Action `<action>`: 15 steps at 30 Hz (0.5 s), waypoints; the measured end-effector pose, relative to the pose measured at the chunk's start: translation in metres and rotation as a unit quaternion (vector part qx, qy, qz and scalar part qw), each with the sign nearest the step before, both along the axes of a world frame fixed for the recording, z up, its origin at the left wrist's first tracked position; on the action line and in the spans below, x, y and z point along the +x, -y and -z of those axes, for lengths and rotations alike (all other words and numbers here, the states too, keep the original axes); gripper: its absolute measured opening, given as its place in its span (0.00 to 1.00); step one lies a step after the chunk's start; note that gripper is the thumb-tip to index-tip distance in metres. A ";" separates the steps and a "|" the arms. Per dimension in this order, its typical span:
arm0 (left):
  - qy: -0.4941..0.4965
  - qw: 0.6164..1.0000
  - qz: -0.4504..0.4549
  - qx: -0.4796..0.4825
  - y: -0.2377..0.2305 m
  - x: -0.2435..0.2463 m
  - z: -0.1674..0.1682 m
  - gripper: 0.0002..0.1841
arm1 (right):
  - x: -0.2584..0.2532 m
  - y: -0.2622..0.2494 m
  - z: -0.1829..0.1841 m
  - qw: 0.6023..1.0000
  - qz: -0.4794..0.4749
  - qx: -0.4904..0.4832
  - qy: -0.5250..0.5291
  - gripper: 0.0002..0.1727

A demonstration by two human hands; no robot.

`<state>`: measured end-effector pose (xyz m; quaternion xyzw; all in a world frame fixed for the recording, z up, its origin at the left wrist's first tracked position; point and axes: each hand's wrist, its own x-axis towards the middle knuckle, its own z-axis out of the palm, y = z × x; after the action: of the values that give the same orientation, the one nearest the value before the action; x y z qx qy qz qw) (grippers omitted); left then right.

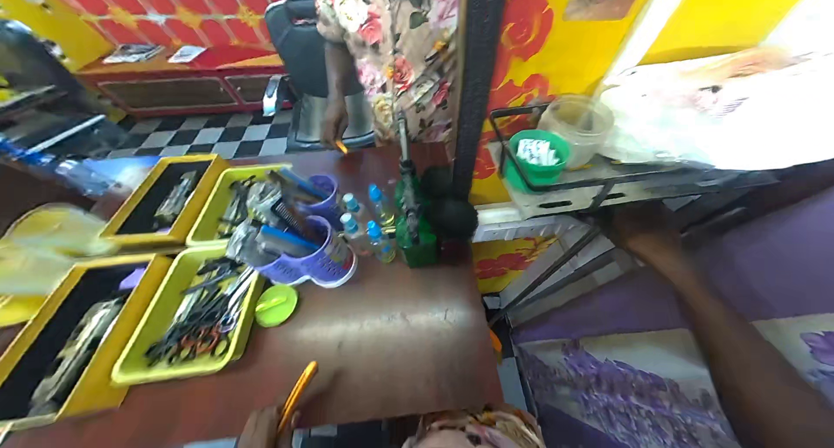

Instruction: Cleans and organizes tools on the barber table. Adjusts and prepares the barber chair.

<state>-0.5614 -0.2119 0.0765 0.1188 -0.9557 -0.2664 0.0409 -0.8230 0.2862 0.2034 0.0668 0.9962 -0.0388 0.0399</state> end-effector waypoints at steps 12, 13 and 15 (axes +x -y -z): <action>-0.052 0.953 -0.293 0.047 -0.027 0.068 0.012 0.15 | 0.107 0.178 0.062 0.896 -0.373 -0.187 0.153 0.26; -0.045 0.944 -0.320 0.060 -0.029 0.080 0.011 0.15 | 0.114 0.191 0.058 0.869 -0.402 -0.216 0.192 0.27; -0.034 0.922 -0.372 0.103 -0.036 0.104 0.007 0.16 | 0.115 0.202 0.056 0.863 -0.433 -0.227 0.128 0.25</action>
<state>-0.4571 -0.1763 0.0695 0.4597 -0.8083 -0.3326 0.1573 -0.7080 0.0837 0.1471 -0.3778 0.8748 -0.2336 0.1934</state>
